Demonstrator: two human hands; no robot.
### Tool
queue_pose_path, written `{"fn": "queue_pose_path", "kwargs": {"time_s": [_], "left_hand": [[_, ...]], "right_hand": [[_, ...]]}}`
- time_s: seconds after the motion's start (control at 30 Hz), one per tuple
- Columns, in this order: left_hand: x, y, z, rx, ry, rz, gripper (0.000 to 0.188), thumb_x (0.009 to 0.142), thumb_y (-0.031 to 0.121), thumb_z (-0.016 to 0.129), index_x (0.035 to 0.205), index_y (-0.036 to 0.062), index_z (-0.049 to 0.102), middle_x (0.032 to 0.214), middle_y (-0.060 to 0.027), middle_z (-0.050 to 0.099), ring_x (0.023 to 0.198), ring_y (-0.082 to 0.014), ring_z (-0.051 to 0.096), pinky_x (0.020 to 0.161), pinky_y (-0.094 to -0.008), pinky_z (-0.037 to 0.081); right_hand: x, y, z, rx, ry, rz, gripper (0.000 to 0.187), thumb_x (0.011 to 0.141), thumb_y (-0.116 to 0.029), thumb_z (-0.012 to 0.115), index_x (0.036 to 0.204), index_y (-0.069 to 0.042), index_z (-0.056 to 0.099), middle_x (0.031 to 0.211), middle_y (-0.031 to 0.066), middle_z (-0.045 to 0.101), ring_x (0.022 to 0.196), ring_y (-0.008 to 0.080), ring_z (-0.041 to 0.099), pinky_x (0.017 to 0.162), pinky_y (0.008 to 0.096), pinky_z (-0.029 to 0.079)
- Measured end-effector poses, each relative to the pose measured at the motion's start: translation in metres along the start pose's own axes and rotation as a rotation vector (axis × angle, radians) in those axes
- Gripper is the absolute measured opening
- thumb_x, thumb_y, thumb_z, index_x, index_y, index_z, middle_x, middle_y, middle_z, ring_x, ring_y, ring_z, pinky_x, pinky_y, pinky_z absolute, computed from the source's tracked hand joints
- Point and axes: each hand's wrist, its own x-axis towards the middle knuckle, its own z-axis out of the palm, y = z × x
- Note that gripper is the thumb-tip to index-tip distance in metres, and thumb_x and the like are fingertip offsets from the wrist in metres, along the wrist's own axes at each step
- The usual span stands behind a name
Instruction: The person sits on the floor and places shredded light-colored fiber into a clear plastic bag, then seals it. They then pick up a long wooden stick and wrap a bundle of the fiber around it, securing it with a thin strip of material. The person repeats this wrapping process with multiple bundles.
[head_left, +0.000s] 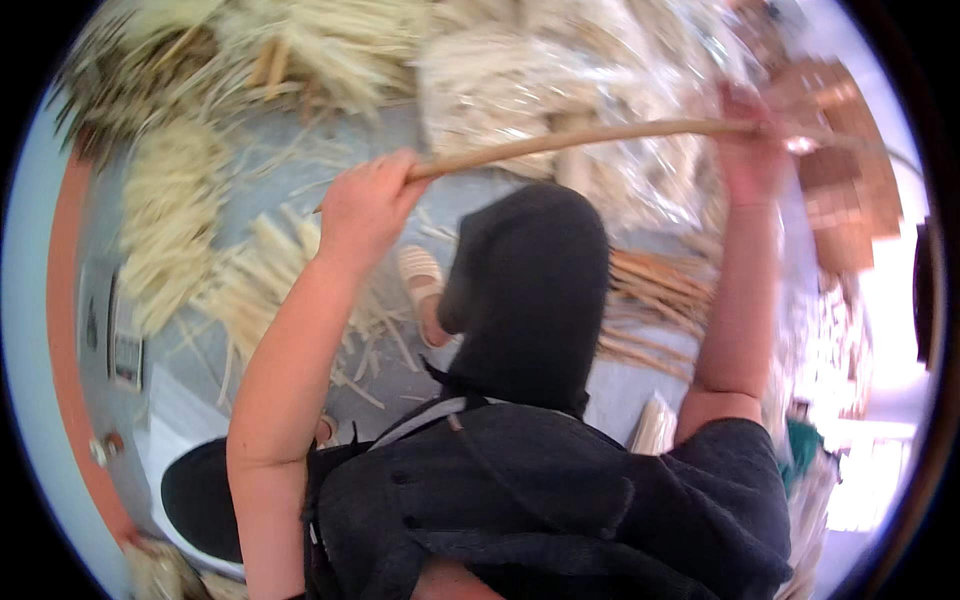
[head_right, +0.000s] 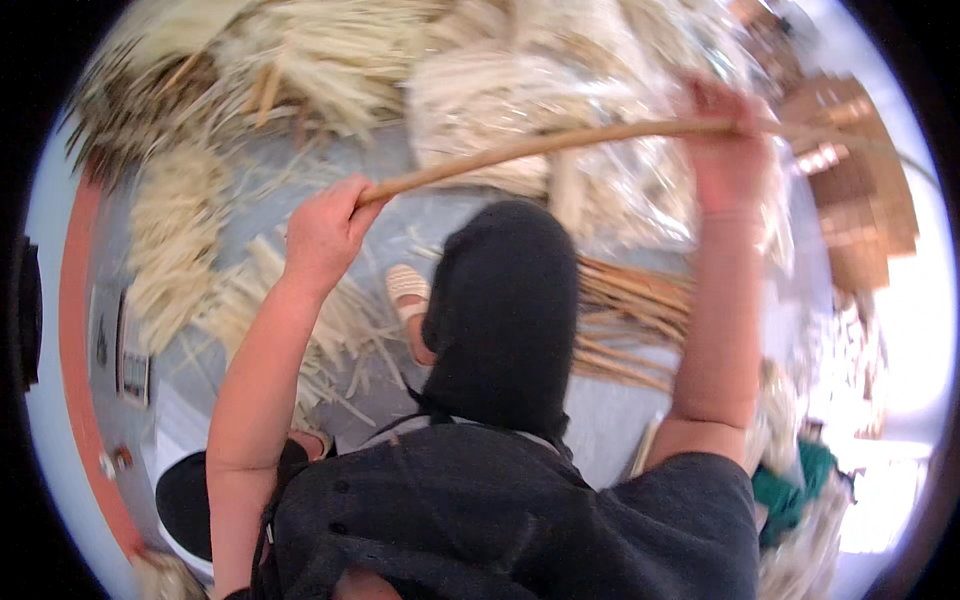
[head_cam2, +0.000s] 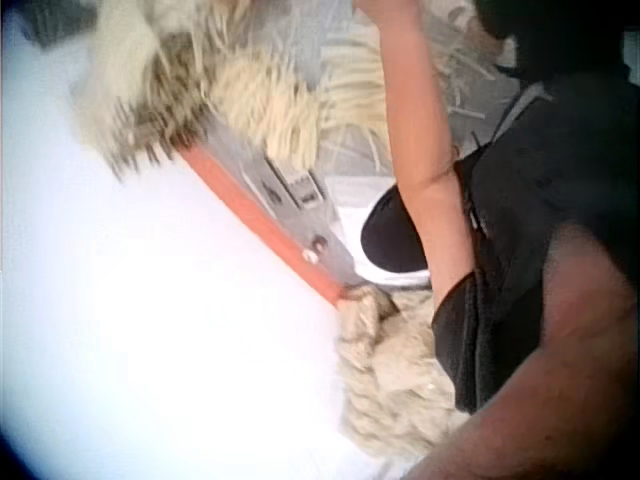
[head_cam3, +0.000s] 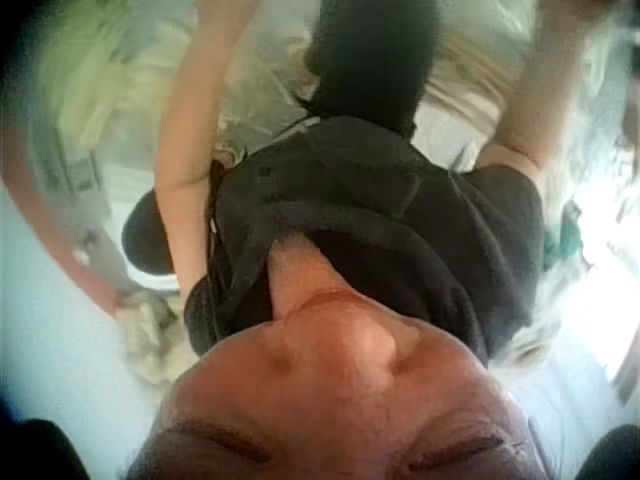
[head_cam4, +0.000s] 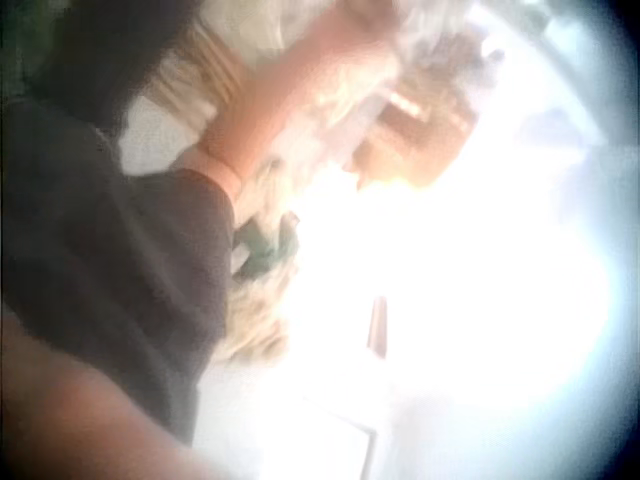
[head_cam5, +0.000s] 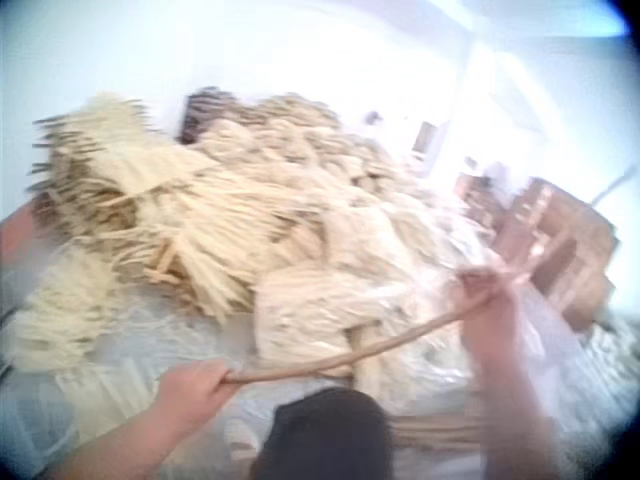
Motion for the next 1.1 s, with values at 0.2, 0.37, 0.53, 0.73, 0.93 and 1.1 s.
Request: {"fn": "queue_pose_path", "kwargs": {"time_s": [0.2, 0.37, 0.53, 0.73, 0.93, 1.1], "left_hand": [[0.024, 0.135, 0.009, -0.127, 0.145, 0.472, 0.023, 0.084, 0.022, 0.062, 0.104, 0.0106, 0.064, 0.099, -0.0070, 0.063, 0.095, -0.0267, 0.059, 0.083, -0.0366, 0.045], [-0.040, 0.013, -0.007, -0.308, 0.087, 0.018, 0.019, 0.085, 0.009, 0.060, 0.102, 0.0097, 0.066, 0.103, -0.0079, 0.062, 0.098, -0.0242, 0.057, 0.087, -0.0320, 0.043], [-0.192, -0.189, -0.033, -0.348, 0.411, -1.008, 0.017, 0.084, 0.015, 0.059, 0.097, 0.0096, 0.069, 0.086, -0.0092, 0.067, 0.081, -0.0239, 0.063, 0.076, -0.0352, 0.049], [-0.357, -0.315, -0.109, 0.280, 0.363, -1.409, 0.032, 0.080, 0.032, 0.057, 0.101, 0.0100, 0.069, 0.099, -0.0144, 0.067, 0.094, -0.0258, 0.064, 0.083, -0.0352, 0.048], [-0.401, -0.350, -0.046, 0.150, 0.181, -1.642, 0.076, 0.080, 0.061, 0.047, 0.124, 0.0005, 0.052, 0.127, -0.0211, 0.050, 0.122, -0.0321, 0.046, 0.103, -0.0383, 0.033], [-0.370, -0.349, 0.009, -0.182, 0.140, -1.856, 0.102, 0.075, 0.076, 0.045, 0.134, -0.0060, 0.037, 0.137, -0.0262, 0.039, 0.130, -0.0339, 0.037, 0.106, -0.0381, 0.028]], "right_hand": [[-0.106, 0.030, -0.017, -0.041, 0.590, -0.003, 0.016, 0.088, -0.020, 0.061, 0.086, -0.007, 0.052, 0.067, 0.0005, 0.046, 0.052, 0.0119, 0.041, 0.062, 0.0300, 0.044], [-0.189, -0.023, -0.197, -0.468, 1.236, 0.110, 0.013, 0.090, -0.021, 0.055, 0.091, -0.008, 0.053, 0.074, 0.0020, 0.050, 0.061, 0.0136, 0.045, 0.059, 0.0295, 0.043], [-0.286, 0.052, -0.293, -0.771, 1.250, 0.823, 0.020, 0.090, -0.022, 0.055, 0.101, -0.006, 0.054, 0.083, 0.0026, 0.053, 0.070, 0.0127, 0.050, 0.064, 0.0280, 0.044], [-0.214, 0.067, -0.303, -1.277, 0.806, 1.047, 0.031, 0.090, -0.023, 0.055, 0.112, -0.002, 0.054, 0.093, 0.0034, 0.057, 0.080, 0.0115, 0.055, 0.070, 0.0262, 0.045], [-0.004, 0.166, 0.011, -1.194, -0.061, 0.666, 0.038, 0.092, -0.023, 0.053, 0.125, -0.004, 0.053, 0.110, 0.0061, 0.062, 0.090, 0.0125, 0.059, 0.081, 0.0235, 0.046], [-0.007, 0.354, 0.134, -1.213, -0.742, 1.172, 0.061, 0.088, -0.050, 0.052, 0.128, -0.003, 0.051, 0.116, 0.0091, 0.059, 0.103, 0.0185, 0.055, 0.088, 0.0309, 0.043]]}}
